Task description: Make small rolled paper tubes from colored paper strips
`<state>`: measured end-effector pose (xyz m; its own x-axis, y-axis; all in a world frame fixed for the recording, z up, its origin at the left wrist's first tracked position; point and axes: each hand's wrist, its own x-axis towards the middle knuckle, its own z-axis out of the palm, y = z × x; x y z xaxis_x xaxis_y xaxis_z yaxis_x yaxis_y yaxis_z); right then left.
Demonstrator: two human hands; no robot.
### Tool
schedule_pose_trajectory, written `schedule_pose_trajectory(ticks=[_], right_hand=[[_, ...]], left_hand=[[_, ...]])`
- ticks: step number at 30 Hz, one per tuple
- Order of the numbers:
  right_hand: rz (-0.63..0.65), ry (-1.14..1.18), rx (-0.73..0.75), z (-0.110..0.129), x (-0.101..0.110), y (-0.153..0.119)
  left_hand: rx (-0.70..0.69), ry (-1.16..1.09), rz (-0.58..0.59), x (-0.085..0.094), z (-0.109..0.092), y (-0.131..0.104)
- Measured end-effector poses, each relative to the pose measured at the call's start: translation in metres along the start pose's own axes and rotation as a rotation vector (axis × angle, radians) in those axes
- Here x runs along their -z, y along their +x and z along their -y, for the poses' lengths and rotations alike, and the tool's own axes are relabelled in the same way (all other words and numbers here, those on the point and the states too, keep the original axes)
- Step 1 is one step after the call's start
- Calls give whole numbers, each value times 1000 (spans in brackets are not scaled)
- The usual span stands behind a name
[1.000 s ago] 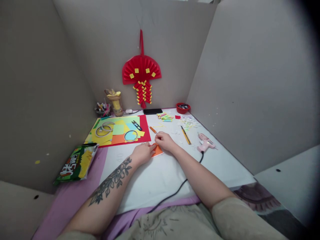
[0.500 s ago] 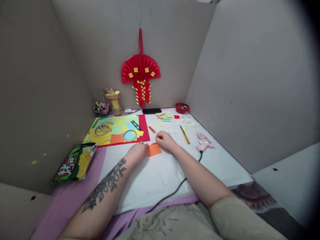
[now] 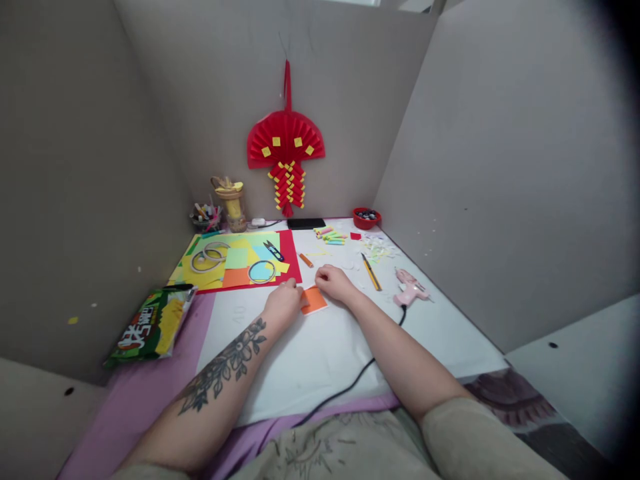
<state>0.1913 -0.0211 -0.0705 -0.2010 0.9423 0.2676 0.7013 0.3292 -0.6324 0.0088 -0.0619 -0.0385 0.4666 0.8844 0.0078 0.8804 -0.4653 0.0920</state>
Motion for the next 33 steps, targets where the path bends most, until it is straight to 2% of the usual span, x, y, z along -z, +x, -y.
schedule_pose_trajectory(ticks=[5,11,18,26,33], right_hand=[[12,-50,14,-3,-2,2],[27,-153,-10,-3,-5,3],[18,-167,-18,-6,-9,2],[51,-208,-62,-5,-10,6],[100,-302,-166,1,-7,9]], left_hand=[[-1,-19,41,-8,-2,2],[21,16,93,-5,-5,3],[40,20,127,-3,-8,2],[16,23,112,-4,-7,0],[-7,21,69,-11,-6,0]])
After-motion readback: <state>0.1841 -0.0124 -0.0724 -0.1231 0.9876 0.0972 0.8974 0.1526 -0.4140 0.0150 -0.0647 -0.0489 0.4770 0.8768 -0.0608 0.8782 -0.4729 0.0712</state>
